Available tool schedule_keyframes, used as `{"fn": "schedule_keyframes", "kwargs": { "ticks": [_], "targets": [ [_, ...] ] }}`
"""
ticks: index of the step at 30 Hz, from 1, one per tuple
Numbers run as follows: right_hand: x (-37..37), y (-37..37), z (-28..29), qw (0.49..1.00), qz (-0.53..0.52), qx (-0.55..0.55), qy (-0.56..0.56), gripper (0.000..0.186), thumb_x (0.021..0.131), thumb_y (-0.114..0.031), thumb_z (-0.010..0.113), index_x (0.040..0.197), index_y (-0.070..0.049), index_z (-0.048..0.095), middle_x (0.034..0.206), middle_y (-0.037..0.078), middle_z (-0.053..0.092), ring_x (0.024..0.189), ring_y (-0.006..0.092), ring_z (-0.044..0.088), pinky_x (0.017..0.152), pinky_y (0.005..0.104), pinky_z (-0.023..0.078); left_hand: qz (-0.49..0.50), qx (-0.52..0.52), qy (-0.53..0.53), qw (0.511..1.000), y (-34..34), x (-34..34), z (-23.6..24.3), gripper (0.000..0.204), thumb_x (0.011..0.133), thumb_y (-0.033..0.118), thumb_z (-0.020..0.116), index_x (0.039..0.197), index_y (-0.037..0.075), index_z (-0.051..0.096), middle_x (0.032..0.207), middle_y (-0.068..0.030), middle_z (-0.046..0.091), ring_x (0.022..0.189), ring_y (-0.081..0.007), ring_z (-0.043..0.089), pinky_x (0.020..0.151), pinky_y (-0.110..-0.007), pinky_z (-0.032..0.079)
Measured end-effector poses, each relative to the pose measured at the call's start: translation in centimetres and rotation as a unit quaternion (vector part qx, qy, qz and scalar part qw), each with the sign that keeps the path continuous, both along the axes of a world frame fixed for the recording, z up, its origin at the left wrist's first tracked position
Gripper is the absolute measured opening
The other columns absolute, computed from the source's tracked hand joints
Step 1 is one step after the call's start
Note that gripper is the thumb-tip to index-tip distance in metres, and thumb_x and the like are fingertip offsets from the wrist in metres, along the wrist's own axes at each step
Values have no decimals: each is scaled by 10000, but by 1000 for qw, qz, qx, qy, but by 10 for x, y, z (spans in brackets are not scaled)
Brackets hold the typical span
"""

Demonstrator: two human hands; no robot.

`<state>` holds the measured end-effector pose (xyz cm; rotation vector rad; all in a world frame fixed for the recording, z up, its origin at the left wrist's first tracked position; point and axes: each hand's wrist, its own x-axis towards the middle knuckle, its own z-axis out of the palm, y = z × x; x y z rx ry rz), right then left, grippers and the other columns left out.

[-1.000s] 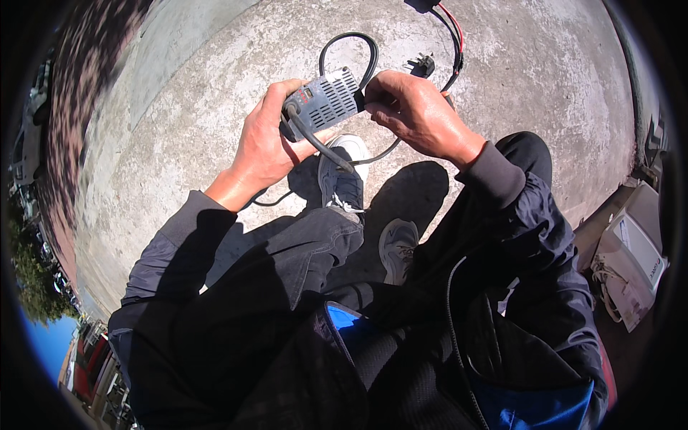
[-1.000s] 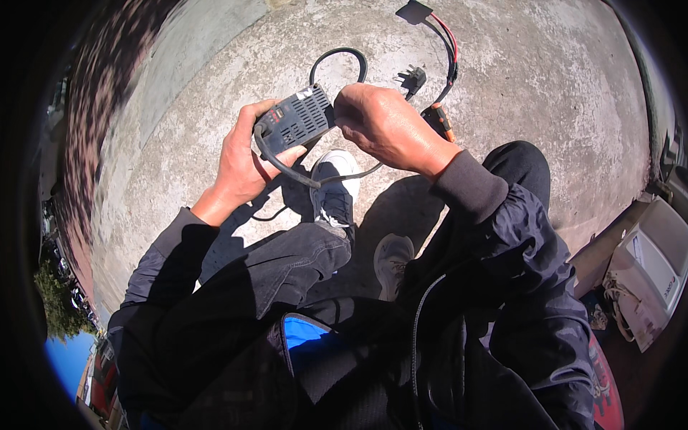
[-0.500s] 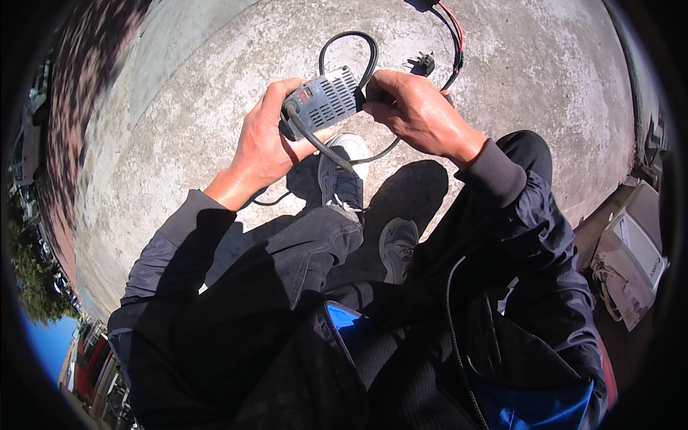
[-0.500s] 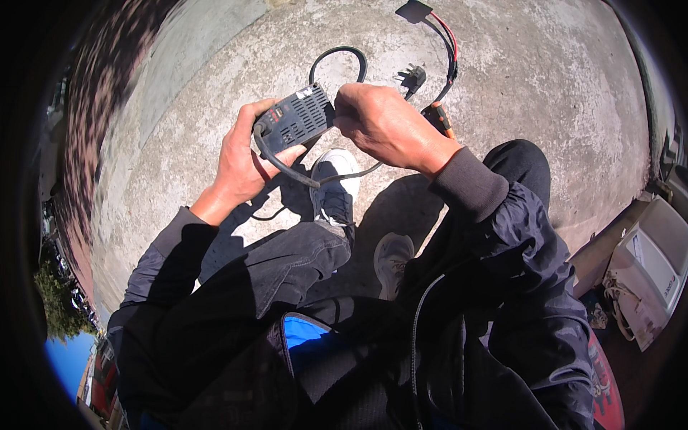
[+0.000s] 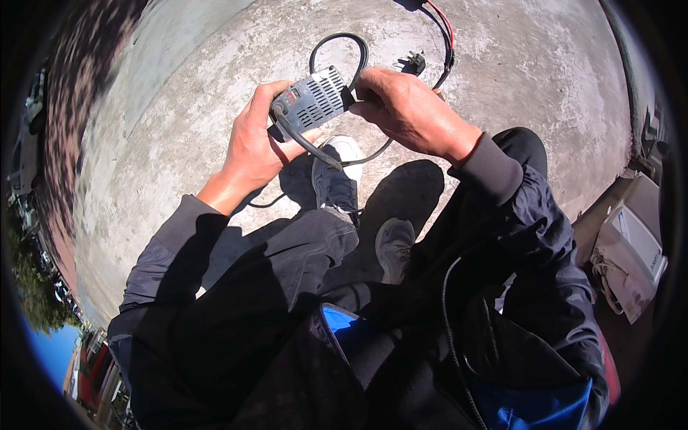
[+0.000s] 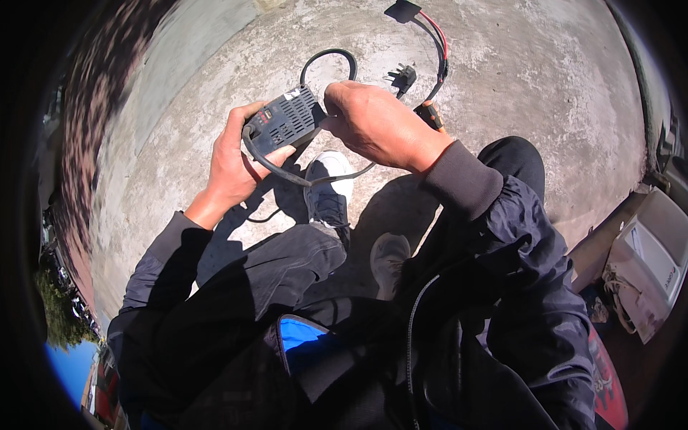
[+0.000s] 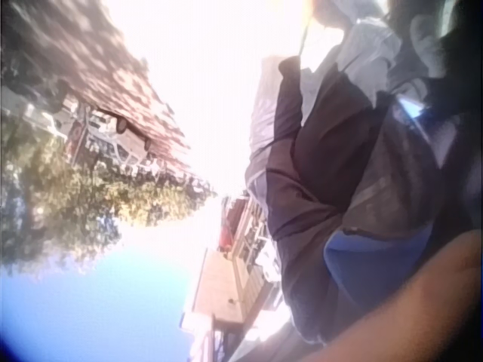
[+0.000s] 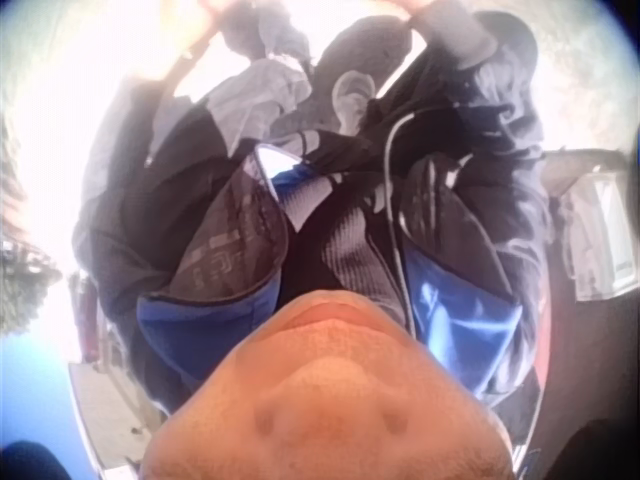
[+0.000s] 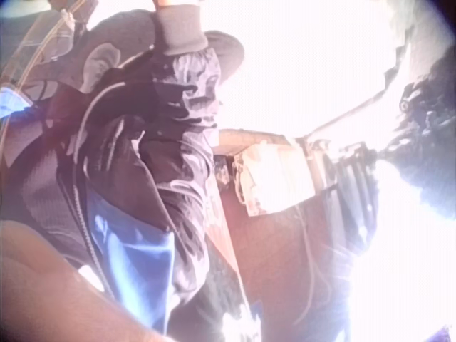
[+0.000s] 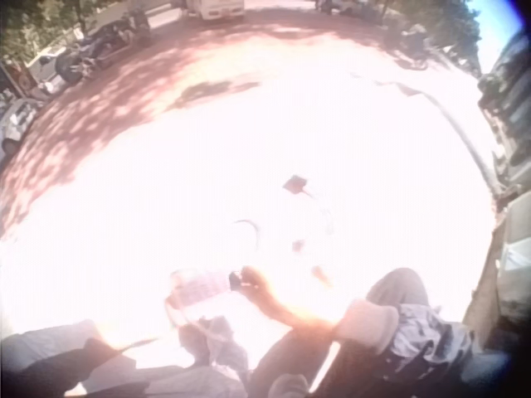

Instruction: The person sits on the ground and uses a screwdriver to remove screws from a black electronic device. They open the casing, inspect the internal components, and then reassemble the device by screwing the casing back together.

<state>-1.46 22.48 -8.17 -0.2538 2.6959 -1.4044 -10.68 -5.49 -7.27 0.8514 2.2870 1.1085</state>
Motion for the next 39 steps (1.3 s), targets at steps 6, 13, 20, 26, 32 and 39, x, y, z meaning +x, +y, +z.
{"fn": "schedule_keyframes", "kwargs": {
  "ticks": [6, 13, 20, 26, 32, 39],
  "targets": [
    [0, 86, -54, 943, -205, 139, -221, 532, 1023, -388, 770, 1292, 57, 659, 1094, 289, 779, 1054, 439, 769, 912, 483, 590, 0, -6, 9, 1000, -2, -1, 0, 751, 859, 321, 958, 1437, 50, 562, 1254, -181, 755, 1156, -298, 760, 1006, -405, 581],
    [33, 86, -155, 868, -216, 336, -296, 295, 998, -170, 610, 1213, 32, 606, 1122, 304, 762, 1109, 511, 744, 952, 579, 590, 1, -15, 9, 1000, 1, -3, 1, 743, 865, 353, 952, 1424, 48, 570, 1244, -184, 756, 1158, -302, 758, 1003, -410, 581],
    [-1, 99, -92, 912, -156, 290, -245, 241, 1002, -175, 643, 1056, 46, 720, 1022, 264, 782, 1025, 441, 769, 916, 547, 592, -6, 1, 19, 1000, -3, -4, -2, 729, 858, 340, 961, 1413, 61, 581, 1224, -177, 763, 1136, -298, 765, 980, -405, 586],
    [16, 131, 40, 939, -216, -256, -81, 395, 1143, -312, 641, 1372, -7, 745, 1137, 108, 788, 953, 179, 762, 861, 340, 619, -13, 12, 45, 999, -2, -4, -2, 715, 847, 314, 963, 1395, 60, 580, 1193, -192, 773, 1097, -318, 775, 944, -416, 596],
    [35, 94, 70, 909, -206, -357, -61, 584, 1124, -203, 644, 1655, -42, 460, 1366, 171, 719, 1241, 318, 759, 962, 373, 652, -7, 6, 16, 1000, -1, -3, -2, 727, 849, 325, 966, 1406, 57, 583, 1218, -180, 775, 1125, -300, 772, 973, -404, 589],
    [45, 19, 60, 915, -161, -344, 135, 437, 1089, -3, 656, 1491, -4, 484, 1292, 214, 697, 1204, 308, 750, 1007, 427, 650, -15, 24, 67, 997, 0, -4, -4, 697, 846, 315, 958, 1378, 73, 578, 1142, -199, 774, 1039, -350, 779, 899, -441, 607]
  ]
}}
